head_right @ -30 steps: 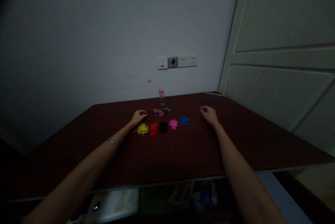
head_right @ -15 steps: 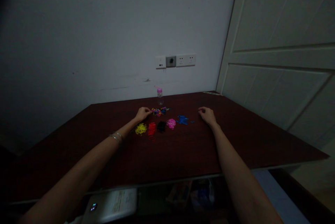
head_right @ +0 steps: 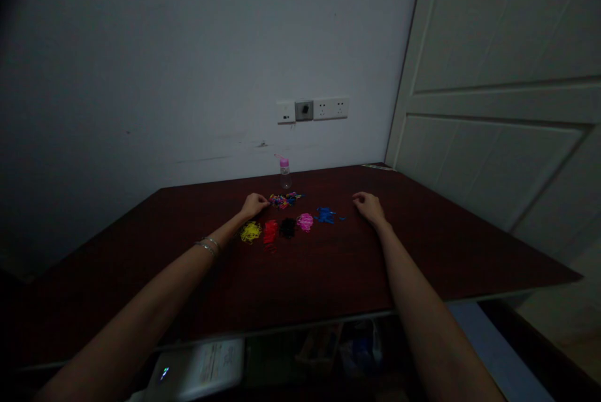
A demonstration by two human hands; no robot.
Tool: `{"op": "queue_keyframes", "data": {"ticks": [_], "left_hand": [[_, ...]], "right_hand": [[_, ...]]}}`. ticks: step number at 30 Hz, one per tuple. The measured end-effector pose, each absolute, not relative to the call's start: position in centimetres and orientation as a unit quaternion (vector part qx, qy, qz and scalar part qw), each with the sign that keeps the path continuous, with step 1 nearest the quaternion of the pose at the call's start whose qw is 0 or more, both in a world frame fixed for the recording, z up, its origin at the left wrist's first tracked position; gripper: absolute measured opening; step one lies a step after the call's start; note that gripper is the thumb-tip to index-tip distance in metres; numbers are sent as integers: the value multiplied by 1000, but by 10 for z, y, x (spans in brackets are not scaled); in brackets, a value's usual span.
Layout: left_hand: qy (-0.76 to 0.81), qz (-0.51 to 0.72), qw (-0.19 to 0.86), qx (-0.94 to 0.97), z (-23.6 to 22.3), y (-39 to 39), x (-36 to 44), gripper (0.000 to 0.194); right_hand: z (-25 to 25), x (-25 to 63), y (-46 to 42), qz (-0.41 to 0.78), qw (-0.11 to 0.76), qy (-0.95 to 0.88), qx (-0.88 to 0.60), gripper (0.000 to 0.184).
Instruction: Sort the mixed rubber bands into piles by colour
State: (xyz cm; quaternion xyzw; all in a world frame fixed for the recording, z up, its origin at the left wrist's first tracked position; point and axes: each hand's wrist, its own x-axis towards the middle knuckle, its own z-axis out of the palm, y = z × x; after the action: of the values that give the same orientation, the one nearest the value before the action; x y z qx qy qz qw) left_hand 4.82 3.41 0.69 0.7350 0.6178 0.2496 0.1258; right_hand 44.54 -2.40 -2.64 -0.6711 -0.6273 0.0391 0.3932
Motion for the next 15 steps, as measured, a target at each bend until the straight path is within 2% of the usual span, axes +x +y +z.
{"op": "queue_keyframes", "data": {"ticks": [15], "left_hand": [[618,225,120,744,6,37,45,21]], "right_hand": [[-32,449,-18,42,378,-631,-676,25]]}}
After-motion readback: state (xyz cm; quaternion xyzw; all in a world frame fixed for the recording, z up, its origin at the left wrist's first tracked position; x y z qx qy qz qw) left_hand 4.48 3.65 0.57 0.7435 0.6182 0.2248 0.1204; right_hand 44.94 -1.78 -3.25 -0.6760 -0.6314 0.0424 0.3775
